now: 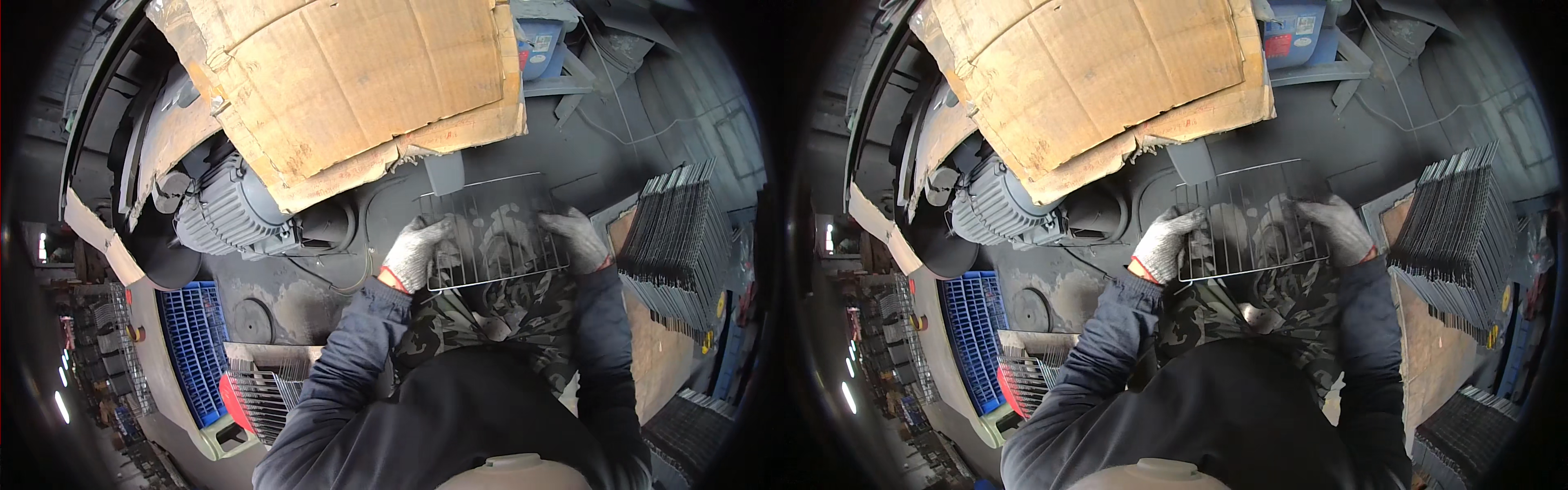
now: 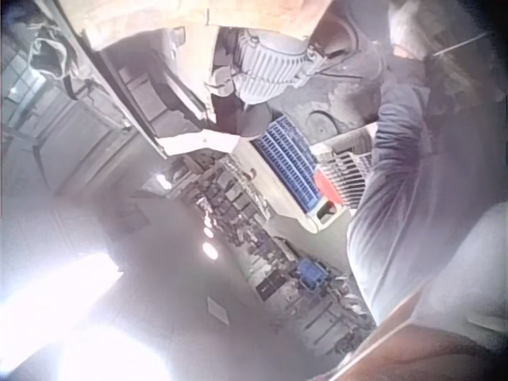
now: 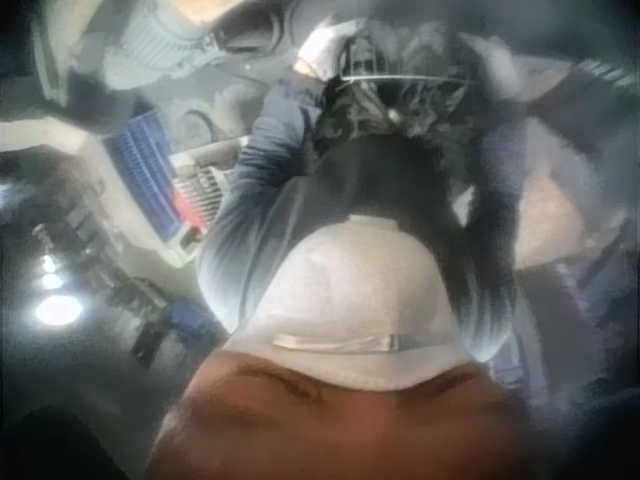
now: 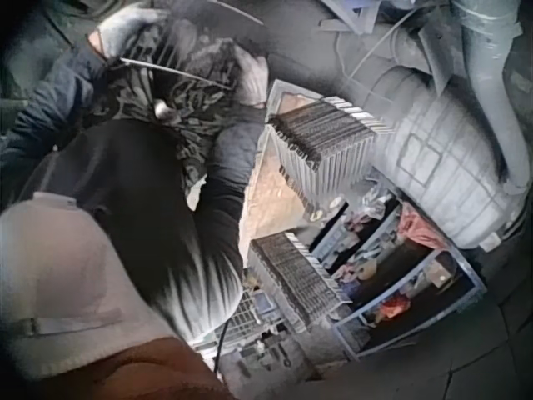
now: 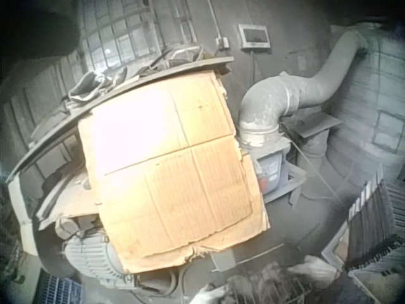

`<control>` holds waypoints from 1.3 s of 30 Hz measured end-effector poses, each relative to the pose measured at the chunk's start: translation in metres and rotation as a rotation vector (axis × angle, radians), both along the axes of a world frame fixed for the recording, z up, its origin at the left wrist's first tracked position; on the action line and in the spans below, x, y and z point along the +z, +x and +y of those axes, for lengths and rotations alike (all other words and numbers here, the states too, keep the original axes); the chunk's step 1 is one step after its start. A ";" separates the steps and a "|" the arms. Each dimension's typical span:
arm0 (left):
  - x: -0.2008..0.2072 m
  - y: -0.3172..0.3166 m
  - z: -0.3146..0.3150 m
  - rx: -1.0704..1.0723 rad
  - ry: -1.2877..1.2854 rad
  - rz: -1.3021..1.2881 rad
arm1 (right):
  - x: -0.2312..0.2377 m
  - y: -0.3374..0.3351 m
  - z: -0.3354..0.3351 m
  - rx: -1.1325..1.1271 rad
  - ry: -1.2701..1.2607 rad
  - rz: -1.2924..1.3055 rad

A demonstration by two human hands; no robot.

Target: Picking up metal grates from a bin, inspecting them, and stacking them onto a pile.

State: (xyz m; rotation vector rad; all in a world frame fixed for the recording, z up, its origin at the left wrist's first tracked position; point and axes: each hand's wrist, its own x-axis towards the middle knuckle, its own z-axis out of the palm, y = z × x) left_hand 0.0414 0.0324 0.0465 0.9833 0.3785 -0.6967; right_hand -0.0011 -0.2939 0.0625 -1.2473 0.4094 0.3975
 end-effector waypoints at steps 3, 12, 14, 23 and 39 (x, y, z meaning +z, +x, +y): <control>-0.015 -0.001 0.017 0.004 0.045 -0.013 | -0.039 0.016 -0.005 0.239 -0.001 -0.094; -0.035 0.002 0.105 0.052 0.003 0.091 | -0.061 0.045 0.087 0.237 0.302 0.142; -0.032 0.011 0.056 -0.026 0.018 0.027 | -0.062 0.020 0.025 0.283 -0.480 -0.544; 0.045 -0.036 -0.046 -0.293 -0.322 -0.240 | 0.085 -0.089 -0.033 -0.207 -0.180 -0.177; 0.070 -0.102 0.030 -0.116 0.187 -0.593 | 0.072 -0.137 0.044 -0.159 -0.166 -0.360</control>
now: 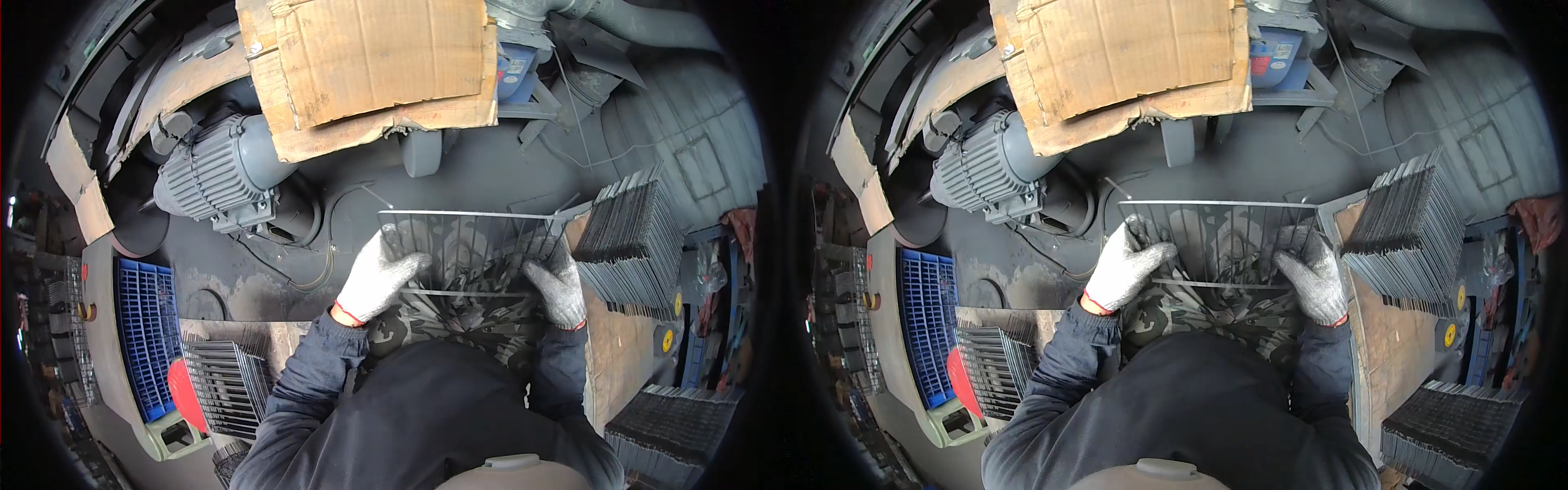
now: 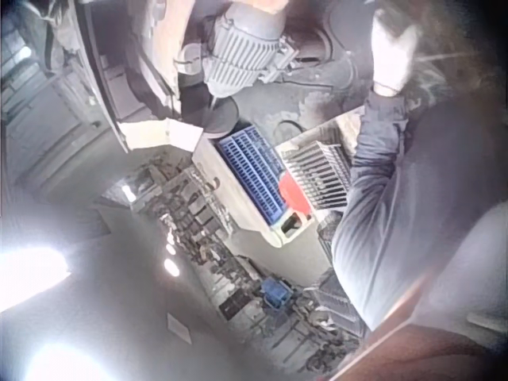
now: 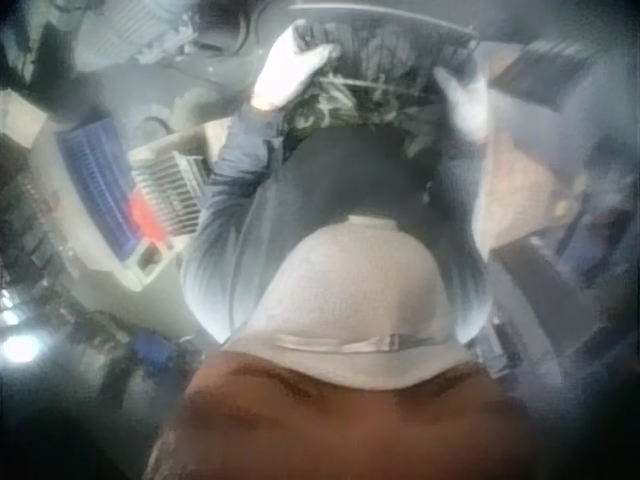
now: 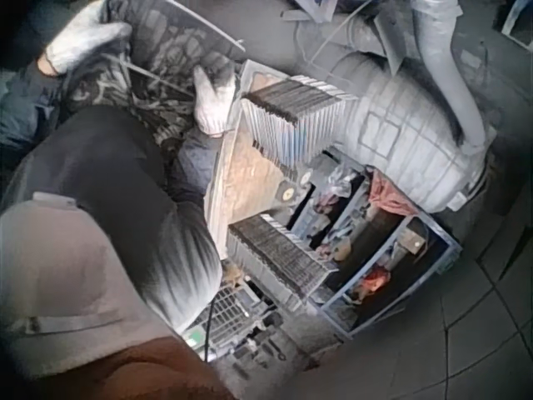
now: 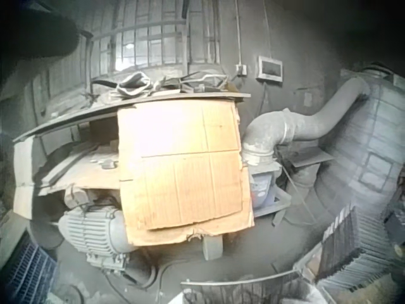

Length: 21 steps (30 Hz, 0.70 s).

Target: Picking up metal grates from a bin, inspecting them, and stacking them onto a pile.

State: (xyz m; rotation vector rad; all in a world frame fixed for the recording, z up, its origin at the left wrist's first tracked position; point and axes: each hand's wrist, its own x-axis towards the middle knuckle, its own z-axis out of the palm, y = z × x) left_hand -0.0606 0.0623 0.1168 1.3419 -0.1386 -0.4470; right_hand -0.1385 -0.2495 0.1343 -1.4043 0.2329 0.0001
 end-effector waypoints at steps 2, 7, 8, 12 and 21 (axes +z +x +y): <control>-0.006 -0.003 -0.001 0.032 0.077 -0.088 | 0.000 -0.003 0.000 0.024 -0.031 -0.030; -0.013 -0.009 -0.004 0.051 0.072 -0.111 | -0.010 -0.006 0.011 -0.048 -0.105 -0.106; -0.017 -0.009 -0.004 0.045 0.064 -0.092 | -0.010 -0.005 0.012 -0.051 -0.038 -0.117; -0.035 -0.002 -0.011 0.158 0.110 -0.205 | -0.038 0.024 0.020 -0.112 0.084 -0.172; -0.132 0.045 -0.027 0.364 0.139 -0.032 | -0.130 0.110 0.006 0.055 0.065 0.150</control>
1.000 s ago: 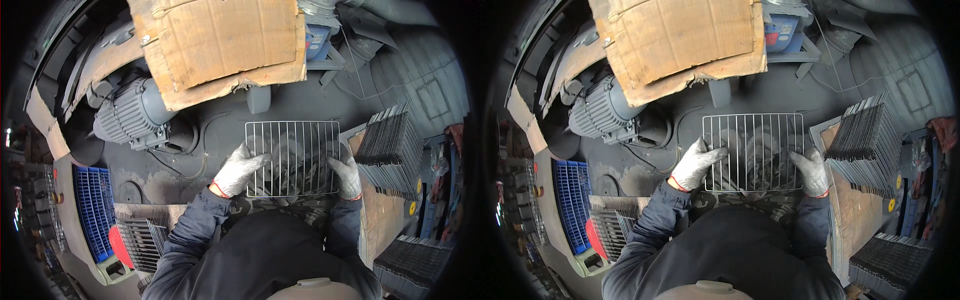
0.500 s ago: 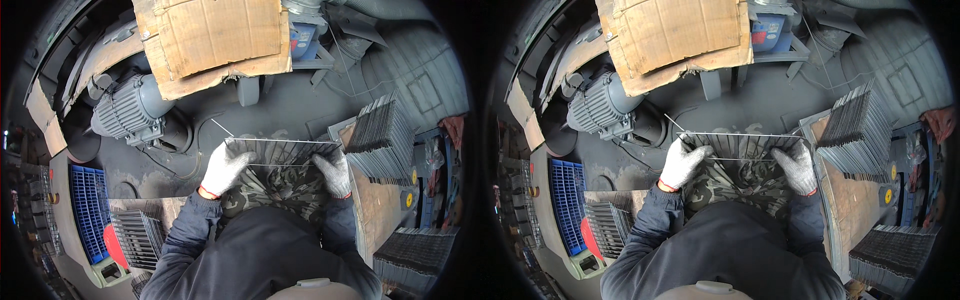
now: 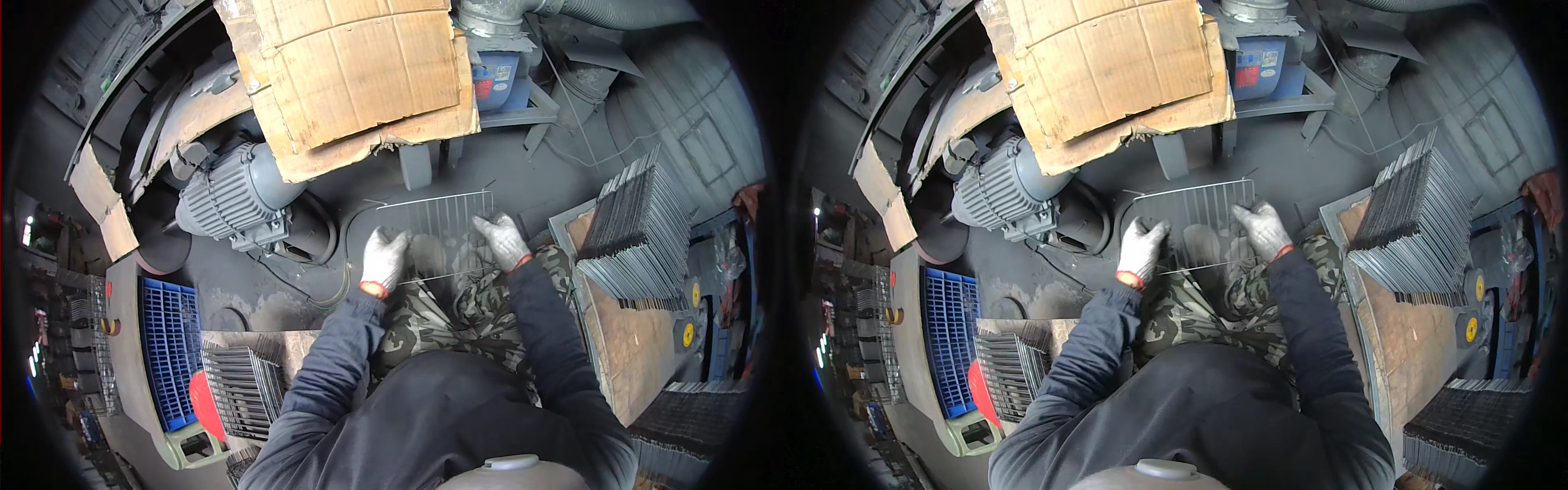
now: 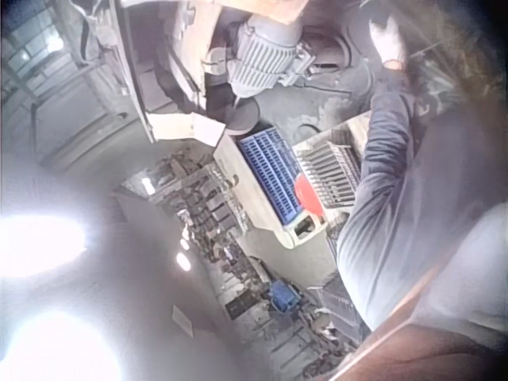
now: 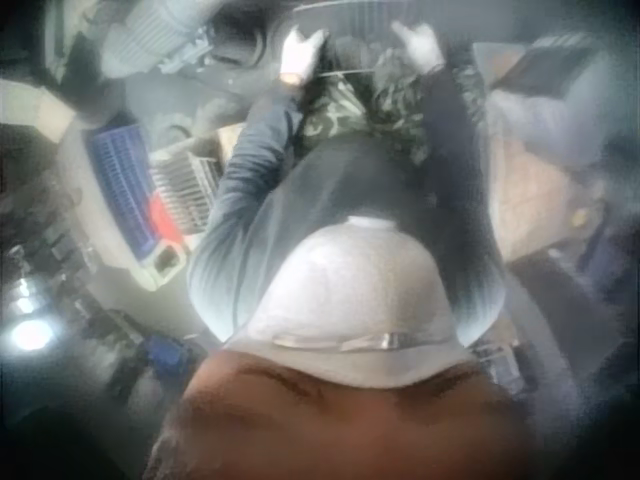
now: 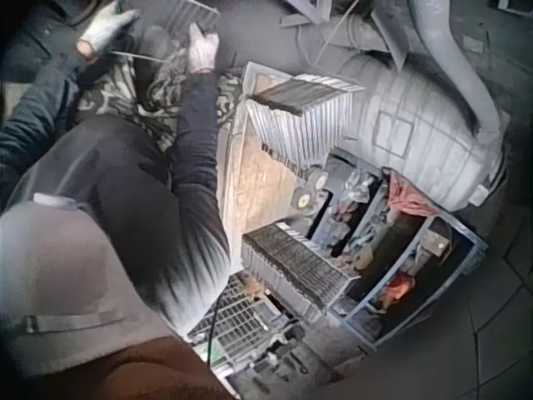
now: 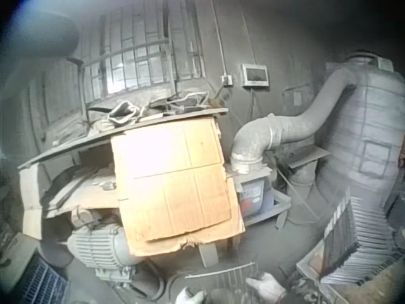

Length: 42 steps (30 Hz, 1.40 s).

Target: Picking up metal grates from a bin, inspecting them, and stacking them onto a pile.

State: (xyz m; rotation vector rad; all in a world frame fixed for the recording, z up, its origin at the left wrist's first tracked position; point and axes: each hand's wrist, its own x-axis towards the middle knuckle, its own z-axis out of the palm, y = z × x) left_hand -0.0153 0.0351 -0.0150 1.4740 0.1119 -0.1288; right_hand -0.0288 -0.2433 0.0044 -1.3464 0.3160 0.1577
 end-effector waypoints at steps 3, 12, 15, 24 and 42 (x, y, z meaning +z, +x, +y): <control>-0.008 0.018 -0.023 -0.021 0.057 0.037 | -0.006 0.012 -0.021 -0.020 0.034 0.093; -0.044 0.039 -0.030 0.008 0.015 0.090 | -0.013 0.049 -0.022 -0.085 -0.146 -0.101; -0.049 0.030 0.002 0.107 0.032 0.064 | -0.029 0.062 0.010 -0.033 -0.060 0.059; -0.018 -0.008 0.082 0.108 -0.041 0.108 | -0.040 0.040 0.078 0.094 -0.049 0.004; 0.076 -0.066 0.045 -0.100 -0.393 0.399 | 0.057 -0.080 -0.004 0.342 0.143 -0.023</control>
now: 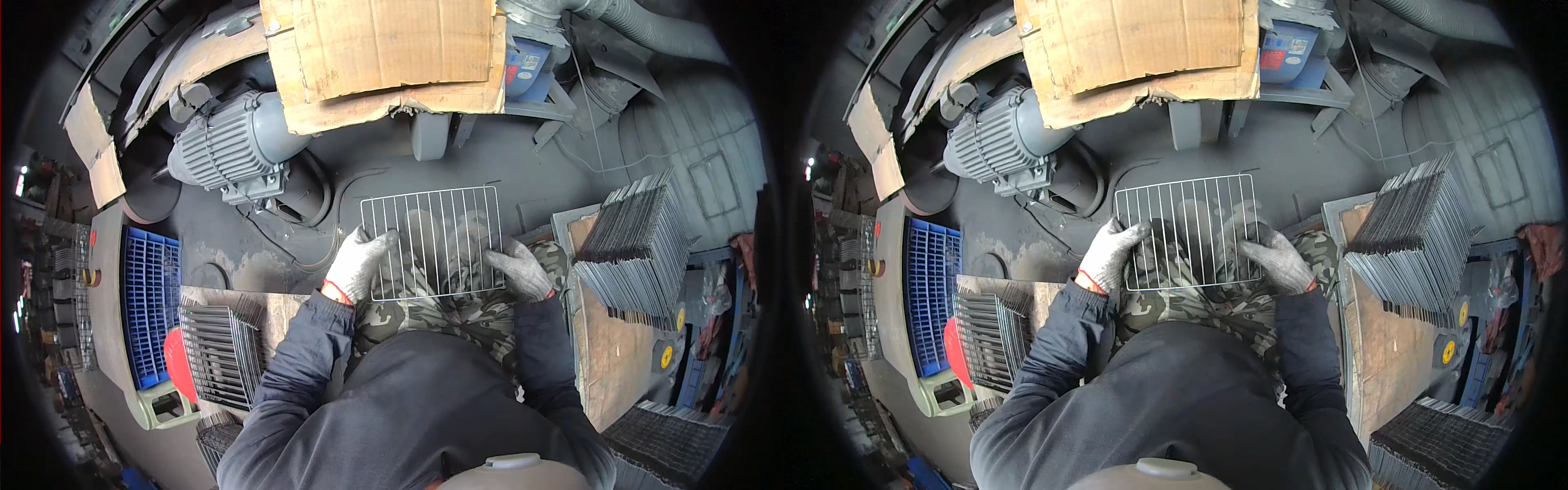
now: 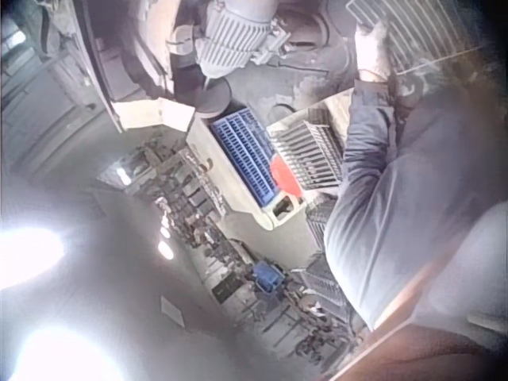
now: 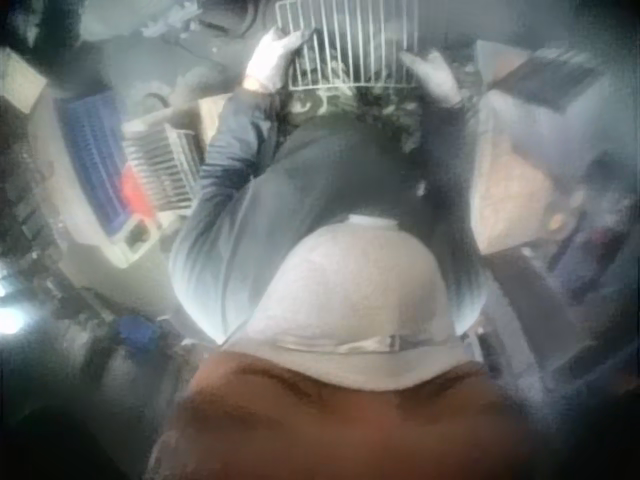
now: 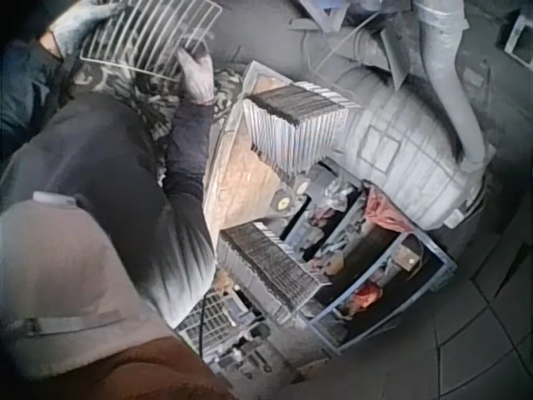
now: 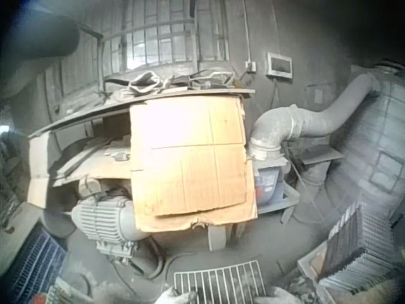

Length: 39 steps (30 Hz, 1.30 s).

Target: Picking up metal grates from a bin, inspecting them, and stacking them onto a pile.

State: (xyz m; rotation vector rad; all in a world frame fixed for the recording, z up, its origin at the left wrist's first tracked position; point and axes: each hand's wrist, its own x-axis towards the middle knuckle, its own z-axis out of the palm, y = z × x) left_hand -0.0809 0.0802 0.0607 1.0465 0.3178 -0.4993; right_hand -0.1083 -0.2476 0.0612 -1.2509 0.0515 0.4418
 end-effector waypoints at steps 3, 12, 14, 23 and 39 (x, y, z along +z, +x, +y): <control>-0.002 0.005 0.004 -0.015 -0.039 0.065 | 0.000 0.005 -0.005 0.012 -0.048 0.061; 0.001 0.033 0.029 -0.068 -0.211 0.042 | -0.039 0.063 -0.031 0.278 -0.772 -0.757; 0.001 0.042 0.035 -0.065 -0.213 0.036 | -0.053 0.078 -0.027 0.292 -0.960 -0.975; -0.020 0.083 0.045 0.012 -0.312 0.099 | -0.055 0.133 -0.008 0.198 -0.356 -0.221; -0.023 0.112 -0.001 0.020 -0.270 0.147 | -0.035 0.145 -0.043 0.062 -0.075 -0.141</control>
